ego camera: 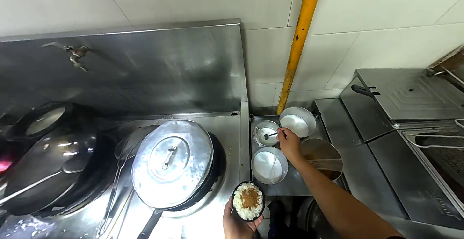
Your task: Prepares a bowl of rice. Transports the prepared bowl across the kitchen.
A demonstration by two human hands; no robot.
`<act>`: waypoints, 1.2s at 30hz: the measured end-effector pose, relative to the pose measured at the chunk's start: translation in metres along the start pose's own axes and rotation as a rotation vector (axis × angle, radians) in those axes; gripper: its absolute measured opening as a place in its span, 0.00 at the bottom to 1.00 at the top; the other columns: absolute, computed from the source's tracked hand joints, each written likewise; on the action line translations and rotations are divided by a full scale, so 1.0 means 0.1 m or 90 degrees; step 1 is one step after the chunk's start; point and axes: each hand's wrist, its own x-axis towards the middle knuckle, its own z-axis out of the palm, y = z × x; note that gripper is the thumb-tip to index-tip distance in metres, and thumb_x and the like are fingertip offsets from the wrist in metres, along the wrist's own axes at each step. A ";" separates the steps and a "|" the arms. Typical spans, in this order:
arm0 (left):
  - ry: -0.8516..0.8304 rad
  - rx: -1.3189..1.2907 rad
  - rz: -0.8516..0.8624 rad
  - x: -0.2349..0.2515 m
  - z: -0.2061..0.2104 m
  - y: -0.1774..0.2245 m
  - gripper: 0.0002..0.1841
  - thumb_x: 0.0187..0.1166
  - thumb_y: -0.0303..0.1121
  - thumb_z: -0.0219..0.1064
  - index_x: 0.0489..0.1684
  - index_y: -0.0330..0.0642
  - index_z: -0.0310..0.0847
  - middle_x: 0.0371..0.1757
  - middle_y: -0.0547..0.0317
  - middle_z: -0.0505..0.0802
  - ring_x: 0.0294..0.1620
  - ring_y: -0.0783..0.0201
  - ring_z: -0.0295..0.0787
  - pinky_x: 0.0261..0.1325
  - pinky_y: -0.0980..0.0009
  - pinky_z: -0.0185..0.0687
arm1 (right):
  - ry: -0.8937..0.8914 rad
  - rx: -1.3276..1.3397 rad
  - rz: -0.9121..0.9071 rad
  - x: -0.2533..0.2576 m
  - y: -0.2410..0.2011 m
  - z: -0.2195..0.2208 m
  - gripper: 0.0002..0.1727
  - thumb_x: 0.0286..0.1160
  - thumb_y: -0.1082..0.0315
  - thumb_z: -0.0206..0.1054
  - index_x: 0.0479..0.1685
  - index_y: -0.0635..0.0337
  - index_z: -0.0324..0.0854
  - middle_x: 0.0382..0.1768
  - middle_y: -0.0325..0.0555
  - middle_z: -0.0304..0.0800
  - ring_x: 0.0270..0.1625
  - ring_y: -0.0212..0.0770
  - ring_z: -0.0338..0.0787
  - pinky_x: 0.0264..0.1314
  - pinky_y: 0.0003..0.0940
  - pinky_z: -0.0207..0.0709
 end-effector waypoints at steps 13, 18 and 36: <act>-0.031 -0.017 -0.030 0.11 0.00 0.01 0.37 0.80 0.69 0.45 0.76 0.51 0.74 0.65 0.30 0.87 0.51 0.31 0.90 0.42 0.36 0.87 | 0.018 0.172 0.007 -0.51 -0.42 -0.60 0.15 0.89 0.55 0.61 0.54 0.51 0.90 0.28 0.39 0.89 0.27 0.37 0.83 0.30 0.36 0.78; -0.050 -0.029 -0.041 0.11 0.03 0.04 0.36 0.81 0.67 0.45 0.76 0.50 0.73 0.66 0.32 0.87 0.54 0.32 0.90 0.45 0.36 0.87 | -0.048 0.203 -0.180 -1.15 -0.76 -0.96 0.14 0.86 0.59 0.60 0.52 0.54 0.90 0.29 0.33 0.90 0.27 0.28 0.84 0.28 0.23 0.80; -0.072 -0.072 -0.008 -0.01 -0.07 0.07 0.37 0.82 0.66 0.43 0.79 0.51 0.70 0.69 0.30 0.85 0.57 0.29 0.88 0.48 0.33 0.85 | -0.333 -0.271 -0.240 -1.11 0.12 -0.48 0.26 0.90 0.44 0.52 0.71 0.45 0.86 0.55 0.43 0.93 0.57 0.42 0.92 0.65 0.45 0.85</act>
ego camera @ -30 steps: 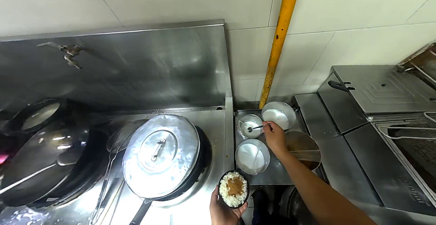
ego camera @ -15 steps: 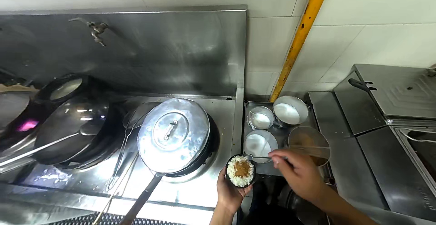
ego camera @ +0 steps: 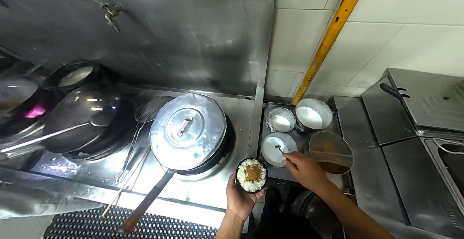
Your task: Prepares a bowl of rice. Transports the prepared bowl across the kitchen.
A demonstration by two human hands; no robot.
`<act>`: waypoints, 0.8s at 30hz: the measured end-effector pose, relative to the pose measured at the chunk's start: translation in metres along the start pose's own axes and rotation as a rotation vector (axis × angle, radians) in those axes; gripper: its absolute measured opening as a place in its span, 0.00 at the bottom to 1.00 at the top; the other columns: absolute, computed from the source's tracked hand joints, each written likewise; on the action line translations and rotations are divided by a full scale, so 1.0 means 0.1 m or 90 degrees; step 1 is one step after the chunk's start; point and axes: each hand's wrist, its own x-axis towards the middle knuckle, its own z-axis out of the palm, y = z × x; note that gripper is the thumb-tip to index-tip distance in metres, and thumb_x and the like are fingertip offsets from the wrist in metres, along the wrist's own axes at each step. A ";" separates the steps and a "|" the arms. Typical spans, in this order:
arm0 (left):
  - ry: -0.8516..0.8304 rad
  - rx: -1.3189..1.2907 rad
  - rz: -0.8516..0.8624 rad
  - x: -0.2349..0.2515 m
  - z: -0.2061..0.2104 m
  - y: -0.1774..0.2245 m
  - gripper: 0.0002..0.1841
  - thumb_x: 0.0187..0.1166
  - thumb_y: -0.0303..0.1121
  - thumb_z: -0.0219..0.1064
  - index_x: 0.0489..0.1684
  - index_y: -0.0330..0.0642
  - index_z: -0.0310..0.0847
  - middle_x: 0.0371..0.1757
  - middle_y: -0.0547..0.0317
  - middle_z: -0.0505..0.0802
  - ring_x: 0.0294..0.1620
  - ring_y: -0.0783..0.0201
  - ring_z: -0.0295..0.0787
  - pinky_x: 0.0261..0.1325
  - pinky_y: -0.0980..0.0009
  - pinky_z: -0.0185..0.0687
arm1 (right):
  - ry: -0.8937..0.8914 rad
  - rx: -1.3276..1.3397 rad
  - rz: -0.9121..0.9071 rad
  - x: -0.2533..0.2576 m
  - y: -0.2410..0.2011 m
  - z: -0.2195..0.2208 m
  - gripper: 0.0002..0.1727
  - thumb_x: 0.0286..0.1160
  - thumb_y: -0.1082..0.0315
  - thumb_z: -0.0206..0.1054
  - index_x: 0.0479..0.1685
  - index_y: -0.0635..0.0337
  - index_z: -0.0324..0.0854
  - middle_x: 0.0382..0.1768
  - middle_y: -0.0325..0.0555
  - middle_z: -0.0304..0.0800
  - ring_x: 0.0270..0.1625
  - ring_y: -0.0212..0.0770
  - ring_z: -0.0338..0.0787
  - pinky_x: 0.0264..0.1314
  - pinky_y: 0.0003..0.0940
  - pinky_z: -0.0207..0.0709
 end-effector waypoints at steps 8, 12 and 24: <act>0.013 -0.076 0.064 -0.27 0.02 0.11 0.38 0.81 0.67 0.44 0.79 0.49 0.70 0.69 0.30 0.85 0.56 0.30 0.89 0.47 0.33 0.86 | 0.116 0.027 -0.232 -0.40 -0.59 0.04 0.17 0.86 0.50 0.61 0.58 0.46 0.91 0.41 0.41 0.93 0.43 0.39 0.93 0.45 0.40 0.90; -0.009 -0.121 0.087 -0.43 0.02 0.14 0.38 0.81 0.67 0.43 0.73 0.46 0.74 0.63 0.30 0.88 0.52 0.32 0.91 0.45 0.35 0.88 | 0.089 0.112 -0.365 -0.35 -0.90 0.30 0.15 0.85 0.51 0.64 0.59 0.43 0.90 0.39 0.38 0.90 0.42 0.35 0.91 0.45 0.33 0.88; -0.021 -0.175 0.165 -1.07 -0.55 0.43 0.36 0.86 0.65 0.41 0.72 0.45 0.75 0.61 0.33 0.90 0.53 0.35 0.92 0.43 0.38 0.89 | 0.029 0.141 -0.501 -0.43 -1.62 0.76 0.10 0.86 0.55 0.64 0.46 0.46 0.90 0.36 0.39 0.87 0.39 0.34 0.88 0.40 0.31 0.86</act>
